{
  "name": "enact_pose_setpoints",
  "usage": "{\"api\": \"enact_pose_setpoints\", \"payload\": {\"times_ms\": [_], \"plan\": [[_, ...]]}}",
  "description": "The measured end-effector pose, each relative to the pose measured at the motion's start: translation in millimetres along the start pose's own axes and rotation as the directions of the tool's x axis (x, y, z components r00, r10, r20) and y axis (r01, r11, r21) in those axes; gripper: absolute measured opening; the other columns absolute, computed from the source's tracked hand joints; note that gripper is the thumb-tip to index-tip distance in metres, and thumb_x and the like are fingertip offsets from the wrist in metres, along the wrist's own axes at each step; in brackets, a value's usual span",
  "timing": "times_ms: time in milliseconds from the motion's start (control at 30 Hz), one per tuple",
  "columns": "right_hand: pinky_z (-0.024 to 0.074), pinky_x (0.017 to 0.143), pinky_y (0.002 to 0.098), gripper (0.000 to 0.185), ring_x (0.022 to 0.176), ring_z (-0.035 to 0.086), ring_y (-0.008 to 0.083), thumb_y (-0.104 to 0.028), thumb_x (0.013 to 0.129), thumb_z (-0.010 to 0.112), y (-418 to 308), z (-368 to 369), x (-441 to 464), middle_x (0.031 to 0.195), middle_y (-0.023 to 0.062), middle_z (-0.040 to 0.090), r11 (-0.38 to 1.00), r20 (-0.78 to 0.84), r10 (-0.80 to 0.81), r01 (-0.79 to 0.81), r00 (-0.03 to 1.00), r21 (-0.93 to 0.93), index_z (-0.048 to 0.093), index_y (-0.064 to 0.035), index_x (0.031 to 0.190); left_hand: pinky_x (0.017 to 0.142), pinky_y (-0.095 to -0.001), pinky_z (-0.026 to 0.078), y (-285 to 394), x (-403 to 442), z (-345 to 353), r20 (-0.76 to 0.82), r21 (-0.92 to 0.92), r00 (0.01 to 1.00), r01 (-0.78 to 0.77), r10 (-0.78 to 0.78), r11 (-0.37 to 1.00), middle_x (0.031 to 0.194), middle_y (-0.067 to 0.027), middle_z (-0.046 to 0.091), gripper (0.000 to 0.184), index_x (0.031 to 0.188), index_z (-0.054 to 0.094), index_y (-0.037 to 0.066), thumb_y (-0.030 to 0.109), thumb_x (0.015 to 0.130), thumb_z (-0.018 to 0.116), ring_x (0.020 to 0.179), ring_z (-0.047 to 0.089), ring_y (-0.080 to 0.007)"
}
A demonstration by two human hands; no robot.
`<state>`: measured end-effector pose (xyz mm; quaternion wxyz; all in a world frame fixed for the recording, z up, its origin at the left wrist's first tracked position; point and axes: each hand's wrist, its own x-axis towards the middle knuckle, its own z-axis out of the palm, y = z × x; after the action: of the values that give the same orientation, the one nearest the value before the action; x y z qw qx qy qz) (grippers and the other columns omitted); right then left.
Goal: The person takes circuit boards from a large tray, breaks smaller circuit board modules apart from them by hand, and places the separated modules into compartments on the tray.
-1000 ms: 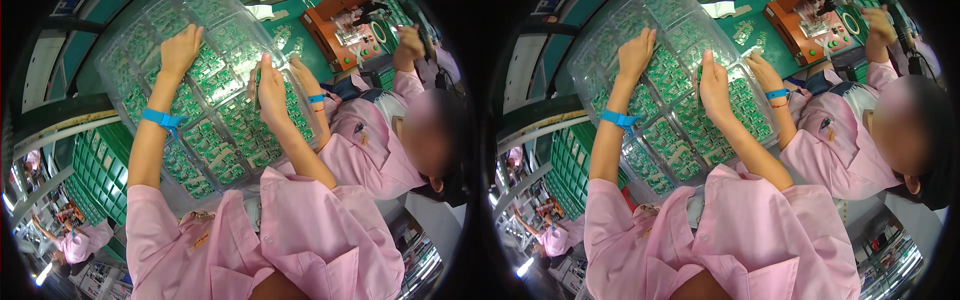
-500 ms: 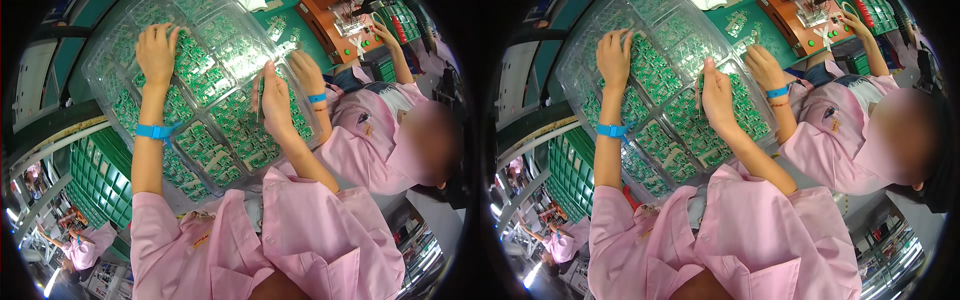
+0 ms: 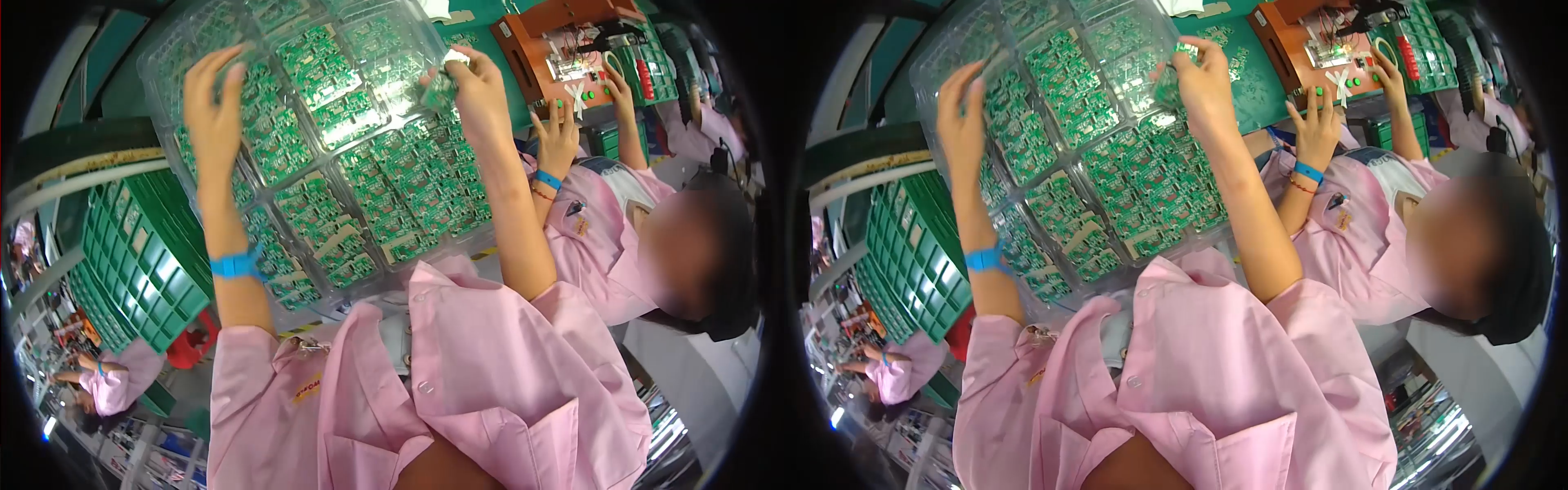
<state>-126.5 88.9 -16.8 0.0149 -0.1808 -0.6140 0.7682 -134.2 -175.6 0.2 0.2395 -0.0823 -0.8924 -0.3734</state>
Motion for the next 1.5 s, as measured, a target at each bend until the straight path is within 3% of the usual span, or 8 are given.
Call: {"api": "enact_pose_setpoints", "payload": {"times_ms": [267,367,733,867,967,1033,1200,1500], "plan": [[0.0409,0.053,0.0258,0.028,0.054,0.049,0.0162,-0.003,0.078,0.051,38.2,11.1,4.6,0.084,0.0109,0.049,0.99,-0.018,-0.138,0.137,0.99,-0.033,0.046,-0.0005,0.105,0.072,-0.0234,0.044,15.9,-215.9,-123.7,-0.623,-0.252,0.505,0.593,-0.597,0.765,0.083,-0.0077,0.059,0.021,0.096,0.057,-0.001,0.016,0.087,0.047,0.074,0.054,-0.0141],[0.0405,0.055,0.0243,0.023,0.059,0.05,0.0138,-0.004,0.079,0.051,44.0,-0.5,5.3,0.079,0.0081,0.057,0.459,0.312,-0.575,0.614,0.756,-0.642,0.053,-0.0033,0.102,0.067,-0.023,0.044,16.8,-281.1,-146.9,-0.634,-0.327,0.35,0.686,-0.689,0.65,0.082,-0.005,0.058,0.023,0.097,0.058,0.0,0.018,0.087,0.047,0.071,0.051,-0.0121],[0.0409,0.061,0.0273,0.021,0.069,0.052,0.0178,-0.008,0.075,0.057,21.2,-12.6,12.7,0.093,0.0111,0.053,0.503,0.358,-0.254,0.439,0.899,-0.745,0.058,-0.0082,0.096,0.065,-0.0214,0.043,8.4,-425.7,-176.5,-0.463,-0.221,0.223,0.908,-0.858,0.355,0.083,-0.0026,0.058,0.022,0.095,0.06,0.003,0.02,0.087,0.048,0.071,0.051,-0.0111],[0.0417,0.068,0.035,0.027,0.081,0.051,0.0273,-0.014,0.073,0.061,28.3,-17.1,3.1,0.102,0.0171,0.047,-0.236,0.563,-0.602,0.547,0.566,-0.803,0.057,-0.01,0.1,0.064,-0.0206,0.041,6.4,-429.6,-194.8,-0.362,-0.178,0.188,0.947,-0.913,0.266,0.086,-0.0015,0.059,0.019,0.095,0.06,0.006,0.017,0.085,0.049,0.07,0.052,-0.0114],[0.0403,0.073,0.0418,0.04,0.088,0.047,0.0357,-0.021,0.07,0.064,19.3,-20.3,-28.8,0.106,0.0211,0.044,-0.256,0.527,-0.662,0.5,0.534,-0.827,0.052,-0.01,0.107,0.068,-0.0226,0.043,11.0,-394.4,-228.4,-0.189,0.048,0.43,0.902,-0.883,0.429,0.085,-0.0039,0.058,0.02,0.096,0.058,0.001,0.017,0.086,0.049,0.075,0.052,-0.0124],[0.0407,0.075,0.0414,0.059,0.088,0.048,0.0354,-0.026,0.067,0.068,11.7,-23.6,-66.4,0.105,0.0208,0.044,-0.037,0.433,-0.453,0.468,0.779,-0.883,0.043,-0.0068,0.117,0.072,-0.0229,0.042,29.3,-347.8,-257.9,0.02,-0.016,0.528,0.849,-0.849,0.528,0.089,-0.0055,0.057,0.019,0.097,0.056,0.0,0.014,0.086,0.048,0.079,0.053,-0.0137],[0.0412,0.076,0.0404,0.077,0.09,0.049,0.0337,-0.027,0.061,0.072,37.3,-19.1,-123.8,0.105,0.0216,0.045,-0.055,0.359,-0.239,0.356,0.902,-0.933,0.035,-0.0017,0.124,0.082,-0.0256,0.038,40.1,-265.3,-336.0,-0.053,0.161,0.717,0.693,-0.695,0.703,0.096,-0.0074,0.056,0.022,0.103,0.053,0.0,0.012,0.087,0.047,0.088,0.052,-0.0159],[0.0401,0.081,0.0358,0.085,0.092,0.048,0.0294,-0.018,0.055,0.071,7.5,4.7,-161.0,0.107,0.0172,0.047,0.112,0.464,-0.419,0.552,0.78,-0.827,0.03,0.0001,0.127,0.081,-0.0279,0.039,71.5,-133.2,-283.3,0.385,-0.118,0.909,0.222,-0.161,0.968,0.096,-0.0093,0.055,0.02,0.097,0.056,-0.001,0.005,0.081,0.045,0.087,0.051,-0.0193]]}}
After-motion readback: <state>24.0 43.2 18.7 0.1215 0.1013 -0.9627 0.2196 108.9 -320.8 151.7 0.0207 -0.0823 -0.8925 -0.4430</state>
